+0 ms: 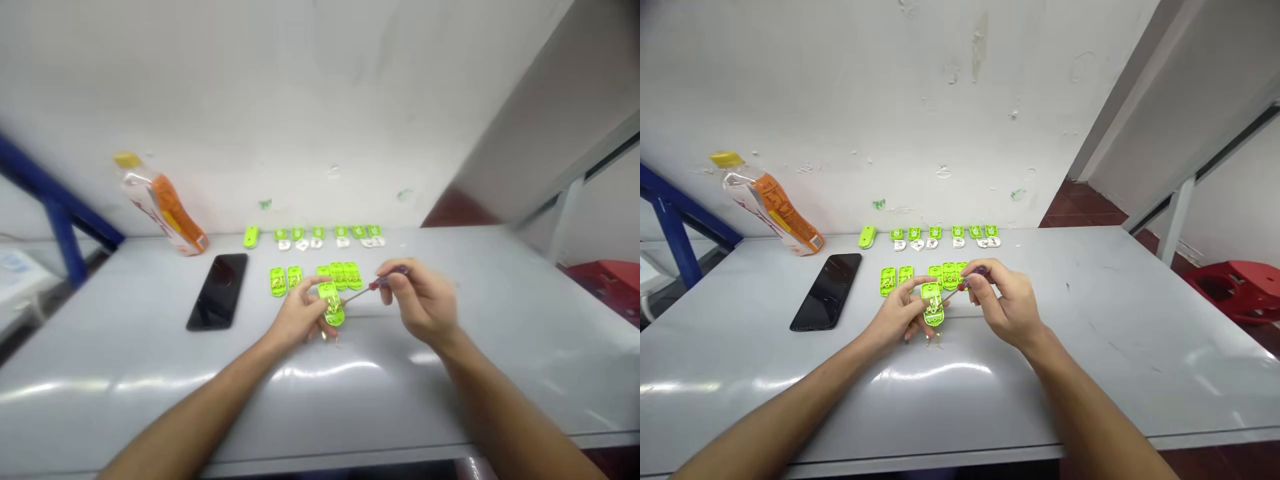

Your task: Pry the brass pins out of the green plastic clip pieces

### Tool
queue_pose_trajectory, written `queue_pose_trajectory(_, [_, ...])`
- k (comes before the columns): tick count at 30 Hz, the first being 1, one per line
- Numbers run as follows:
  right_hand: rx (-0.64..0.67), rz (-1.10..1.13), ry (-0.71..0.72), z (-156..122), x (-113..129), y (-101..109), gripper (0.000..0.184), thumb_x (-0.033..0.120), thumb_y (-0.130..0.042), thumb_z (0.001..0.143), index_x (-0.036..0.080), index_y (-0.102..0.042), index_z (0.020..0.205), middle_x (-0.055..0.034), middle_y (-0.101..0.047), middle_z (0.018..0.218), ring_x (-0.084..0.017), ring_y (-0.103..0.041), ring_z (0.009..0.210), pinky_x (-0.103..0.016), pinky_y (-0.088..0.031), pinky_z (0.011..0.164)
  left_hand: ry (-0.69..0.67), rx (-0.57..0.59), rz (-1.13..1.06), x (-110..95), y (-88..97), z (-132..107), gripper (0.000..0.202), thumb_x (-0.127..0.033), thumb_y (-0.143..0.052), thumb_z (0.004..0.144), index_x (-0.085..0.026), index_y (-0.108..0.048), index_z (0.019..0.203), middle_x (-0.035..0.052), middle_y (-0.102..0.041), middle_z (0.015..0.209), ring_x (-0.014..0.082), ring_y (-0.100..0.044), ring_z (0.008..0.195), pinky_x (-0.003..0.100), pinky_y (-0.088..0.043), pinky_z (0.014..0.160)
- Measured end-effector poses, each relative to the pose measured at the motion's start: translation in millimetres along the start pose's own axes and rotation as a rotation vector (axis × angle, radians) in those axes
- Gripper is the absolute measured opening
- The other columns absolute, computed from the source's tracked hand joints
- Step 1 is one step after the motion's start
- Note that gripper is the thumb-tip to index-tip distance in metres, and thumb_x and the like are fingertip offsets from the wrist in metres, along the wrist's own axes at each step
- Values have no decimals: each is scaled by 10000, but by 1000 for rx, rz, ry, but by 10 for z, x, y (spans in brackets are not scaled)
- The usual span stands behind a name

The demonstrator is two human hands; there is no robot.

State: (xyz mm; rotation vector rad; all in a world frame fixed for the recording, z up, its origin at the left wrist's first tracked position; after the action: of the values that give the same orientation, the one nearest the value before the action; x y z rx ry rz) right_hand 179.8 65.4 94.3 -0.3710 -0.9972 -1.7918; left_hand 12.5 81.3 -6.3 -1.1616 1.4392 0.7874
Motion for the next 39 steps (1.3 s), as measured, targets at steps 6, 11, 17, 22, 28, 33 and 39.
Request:
queue_pose_trajectory(6, [52,-49,75,46,80,-29,106,225,-450,910,216,-555,896,17,-605,622,-125,-608,569,-252,-475,520,3,-15,10,-13,-13,-6,452,-200,-523,773,-172,-446,1218,85,-713,833,141,-640,437,142,-275,283])
queue_pose_trajectory(11, [23,-89,237,53,195,-44,137,167,-565,840,205,-589,970,-33,-659,800,-136,-623,663,-259,-517,565,15,-51,58,-74,-37,-37,423,-229,-535,782,-165,-446,1191,17,-675,651,138,-619,405,138,-259,273])
queue_pose_trajectory(17, [22,-201,362,-14,220,-92,220,203,-648,803,216,-549,1000,6,-650,711,-109,-597,568,-227,-495,505,-35,-108,89,-72,-4,-35,370,-342,-555,809,-191,-463,1134,-12,-651,635,147,-627,405,148,-279,280])
queue_pose_trajectory(22, [84,-190,310,-18,215,-112,229,154,-515,857,183,-532,1084,-56,-683,864,-139,-650,678,-256,-534,587,-59,-162,122,-52,46,-22,340,-323,-544,824,-191,-461,1126,32,-704,775,111,-605,379,164,-355,333])
queue_pose_trajectory(28, [30,-274,358,6,235,-50,160,170,-598,829,212,-564,980,14,-670,693,-107,-611,556,-222,-488,524,-60,-114,136,-15,-20,-24,373,-305,-518,832,-201,-505,1190,26,-706,793,122,-627,401,179,-396,358])
queue_pose_trajectory(33, [121,-370,332,18,186,-48,56,234,-568,840,183,-566,862,-7,-662,677,-107,-594,533,-224,-471,507,-66,-131,148,-28,-12,-33,341,-310,-507,842,-197,-512,1163,45,-710,858,126,-641,426,166,-367,342])
queue_pose_trajectory(39, [287,-379,148,31,13,-51,148,262,-497,892,193,-572,999,-11,-686,753,-109,-596,575,-223,-464,546,-59,-170,164,8,48,-13,347,-304,-505,847,-196,-486,1176,56,-712,868,120,-643,438,159,-354,348])
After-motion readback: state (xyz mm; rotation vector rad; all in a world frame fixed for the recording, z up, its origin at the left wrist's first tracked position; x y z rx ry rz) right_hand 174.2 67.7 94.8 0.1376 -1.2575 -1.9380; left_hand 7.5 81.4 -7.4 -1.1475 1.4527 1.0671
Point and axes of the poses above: each hand's wrist, its own z-axis towards the middle knuckle, its own y-axis out of the back of the hand, x = y × z, the point moved 6 cm from there along z, towards the middle knuckle
